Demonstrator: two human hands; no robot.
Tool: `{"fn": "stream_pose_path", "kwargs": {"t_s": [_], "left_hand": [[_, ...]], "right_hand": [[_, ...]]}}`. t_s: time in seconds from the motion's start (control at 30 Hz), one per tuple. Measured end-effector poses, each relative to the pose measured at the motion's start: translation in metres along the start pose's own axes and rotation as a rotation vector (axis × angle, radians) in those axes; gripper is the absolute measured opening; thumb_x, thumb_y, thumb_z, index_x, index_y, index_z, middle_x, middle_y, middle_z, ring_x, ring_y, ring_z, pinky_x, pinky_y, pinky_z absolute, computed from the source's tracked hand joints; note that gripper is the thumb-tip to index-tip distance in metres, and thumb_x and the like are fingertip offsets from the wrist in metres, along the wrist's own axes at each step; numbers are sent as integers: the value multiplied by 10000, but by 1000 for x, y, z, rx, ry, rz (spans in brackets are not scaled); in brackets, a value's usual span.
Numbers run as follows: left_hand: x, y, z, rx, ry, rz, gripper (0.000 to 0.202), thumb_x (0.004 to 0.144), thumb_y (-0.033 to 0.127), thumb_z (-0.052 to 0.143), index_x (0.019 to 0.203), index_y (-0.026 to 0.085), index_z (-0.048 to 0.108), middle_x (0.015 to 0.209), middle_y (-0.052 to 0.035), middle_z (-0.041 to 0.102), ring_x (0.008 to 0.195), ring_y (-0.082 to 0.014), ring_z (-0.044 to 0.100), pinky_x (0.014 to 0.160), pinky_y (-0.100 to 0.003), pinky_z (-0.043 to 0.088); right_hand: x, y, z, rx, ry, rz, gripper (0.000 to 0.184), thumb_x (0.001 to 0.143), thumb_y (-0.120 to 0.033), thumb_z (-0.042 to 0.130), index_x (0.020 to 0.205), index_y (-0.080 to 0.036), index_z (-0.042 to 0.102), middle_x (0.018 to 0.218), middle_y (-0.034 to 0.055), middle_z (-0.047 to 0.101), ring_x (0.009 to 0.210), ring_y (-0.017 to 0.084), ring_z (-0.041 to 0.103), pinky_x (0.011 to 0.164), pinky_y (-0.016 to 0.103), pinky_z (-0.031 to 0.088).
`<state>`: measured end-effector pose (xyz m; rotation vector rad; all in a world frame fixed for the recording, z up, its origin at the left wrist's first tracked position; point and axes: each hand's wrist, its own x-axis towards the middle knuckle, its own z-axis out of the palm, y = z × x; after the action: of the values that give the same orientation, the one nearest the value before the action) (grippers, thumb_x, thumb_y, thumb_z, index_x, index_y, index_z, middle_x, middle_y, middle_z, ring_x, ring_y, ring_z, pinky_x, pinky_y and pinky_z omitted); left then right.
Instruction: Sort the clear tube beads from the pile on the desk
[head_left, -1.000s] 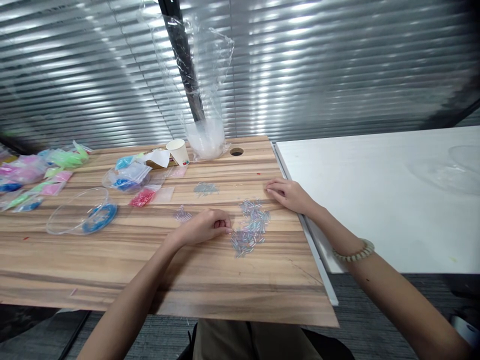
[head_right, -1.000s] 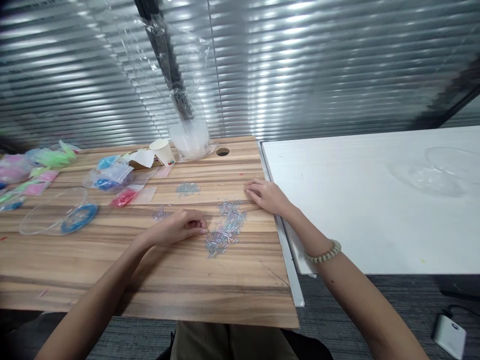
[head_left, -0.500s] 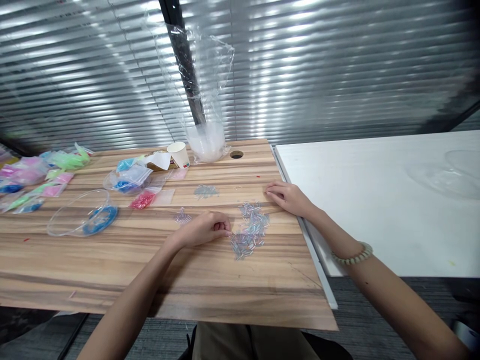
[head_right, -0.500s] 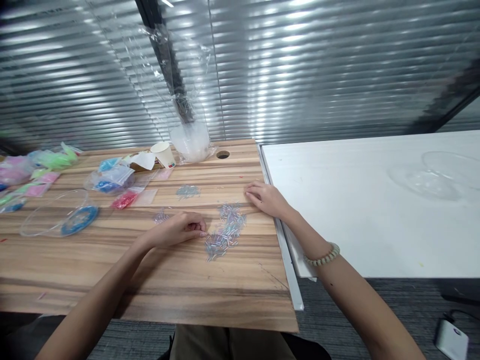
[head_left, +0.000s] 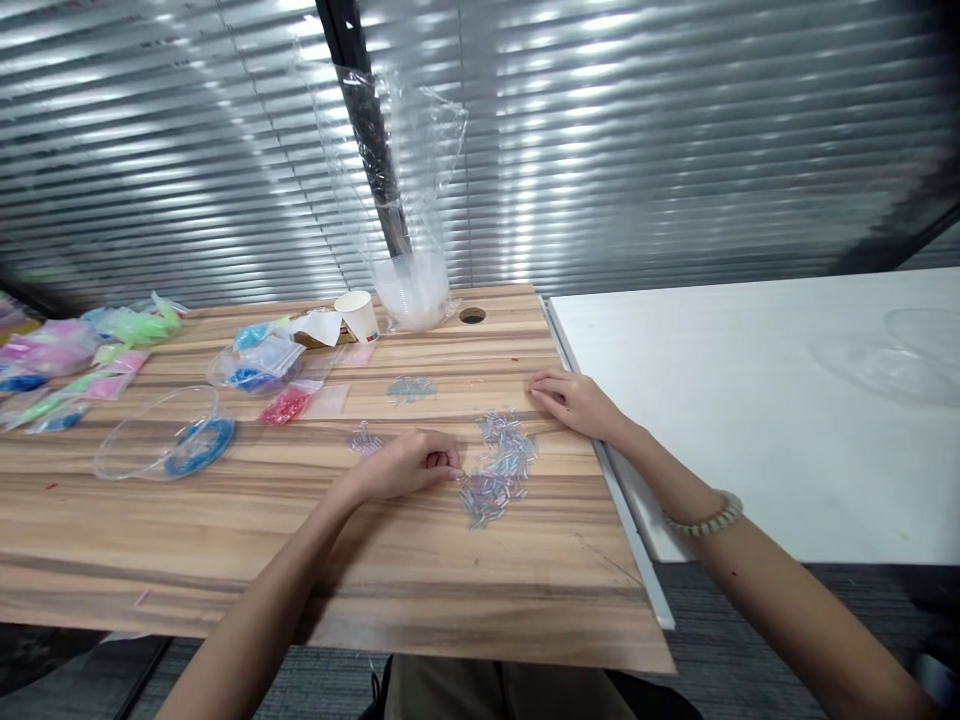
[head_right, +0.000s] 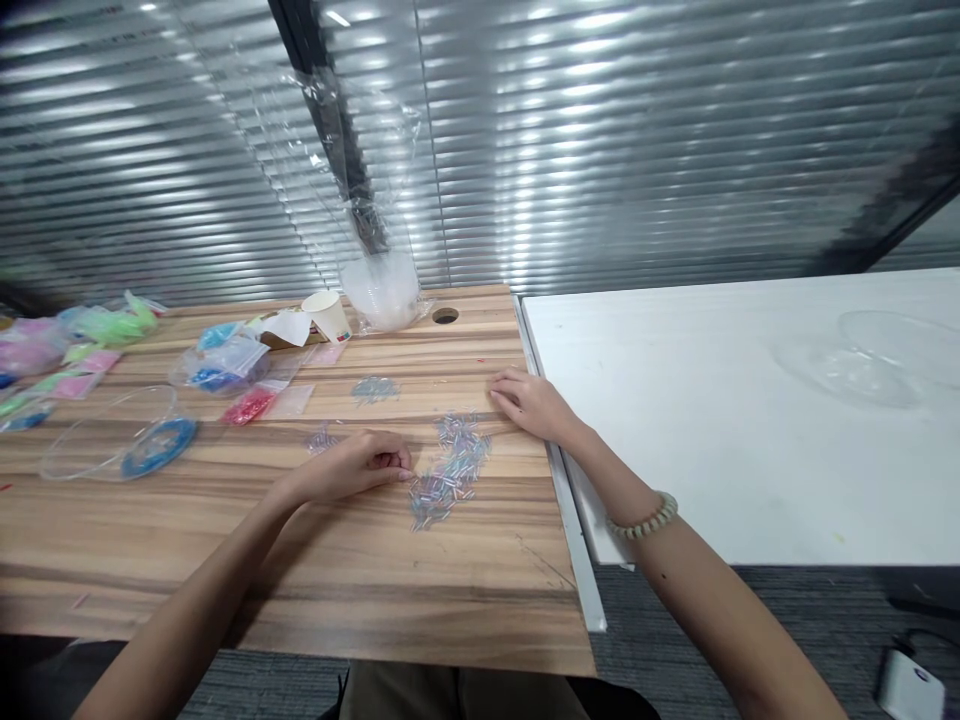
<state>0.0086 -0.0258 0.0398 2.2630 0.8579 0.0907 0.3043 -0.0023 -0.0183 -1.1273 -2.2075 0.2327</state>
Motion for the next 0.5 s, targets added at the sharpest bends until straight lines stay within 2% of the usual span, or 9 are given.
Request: {"fn": "stream_pose_path", "kwargs": {"t_s": [0.5], "left_hand": [[0,-4,3,6,8,3,134,864,227,524,779,148,592,681,16,538,598,-98,442,567,-200,309]], "right_hand": [[0,1,0,-4,-17,0,245,915,-245,421,985,-211,653,1051,58,644,979,228,598,849,414,502]]}}
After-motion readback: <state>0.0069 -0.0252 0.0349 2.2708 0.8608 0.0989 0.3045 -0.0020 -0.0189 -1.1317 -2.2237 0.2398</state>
